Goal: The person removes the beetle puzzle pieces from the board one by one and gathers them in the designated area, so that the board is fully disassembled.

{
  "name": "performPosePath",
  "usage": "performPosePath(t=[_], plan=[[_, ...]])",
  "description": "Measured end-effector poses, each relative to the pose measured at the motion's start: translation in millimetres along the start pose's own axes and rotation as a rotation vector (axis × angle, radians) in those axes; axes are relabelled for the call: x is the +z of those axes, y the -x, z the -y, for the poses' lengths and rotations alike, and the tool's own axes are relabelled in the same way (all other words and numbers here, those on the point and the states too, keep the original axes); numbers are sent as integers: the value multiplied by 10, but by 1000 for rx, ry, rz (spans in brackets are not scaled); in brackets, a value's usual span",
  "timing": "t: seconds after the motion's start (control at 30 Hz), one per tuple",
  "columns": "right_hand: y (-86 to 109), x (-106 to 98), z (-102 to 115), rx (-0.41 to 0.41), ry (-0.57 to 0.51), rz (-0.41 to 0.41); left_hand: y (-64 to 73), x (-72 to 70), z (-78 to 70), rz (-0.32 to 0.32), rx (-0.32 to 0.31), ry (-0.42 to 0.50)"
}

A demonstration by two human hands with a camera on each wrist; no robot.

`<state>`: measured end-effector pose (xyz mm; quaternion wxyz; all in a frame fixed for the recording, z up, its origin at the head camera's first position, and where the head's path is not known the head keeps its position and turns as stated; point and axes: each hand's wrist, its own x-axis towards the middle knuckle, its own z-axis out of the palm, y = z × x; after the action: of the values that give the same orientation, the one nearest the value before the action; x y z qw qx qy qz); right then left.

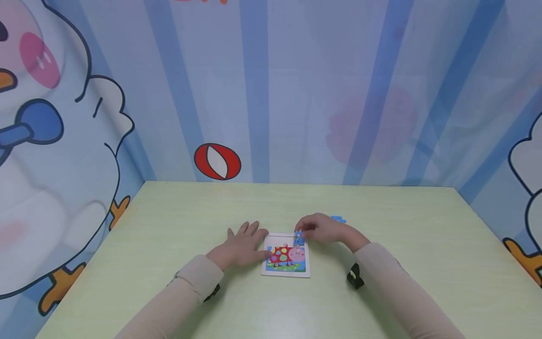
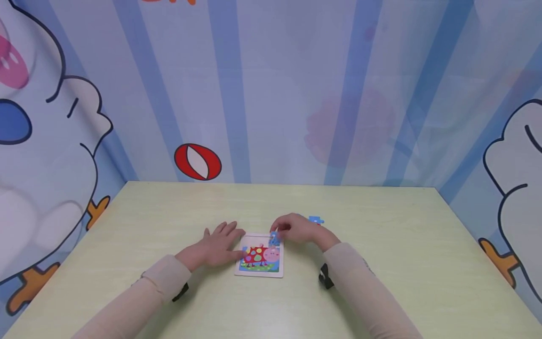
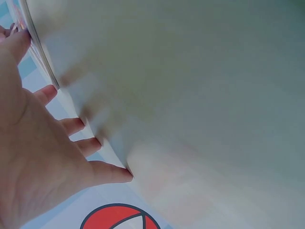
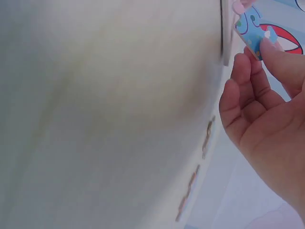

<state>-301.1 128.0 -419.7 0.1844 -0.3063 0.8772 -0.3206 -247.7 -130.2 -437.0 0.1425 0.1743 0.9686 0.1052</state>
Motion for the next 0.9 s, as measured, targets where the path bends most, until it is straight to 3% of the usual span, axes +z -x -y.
performPosePath(t=[0.47, 0.9], plan=[[349, -547, -190, 28, -33, -76, -9, 2, -39, 1, 8, 0], [672, -877, -568, 171, -1, -182, 40, -32, 3, 5, 14, 38]])
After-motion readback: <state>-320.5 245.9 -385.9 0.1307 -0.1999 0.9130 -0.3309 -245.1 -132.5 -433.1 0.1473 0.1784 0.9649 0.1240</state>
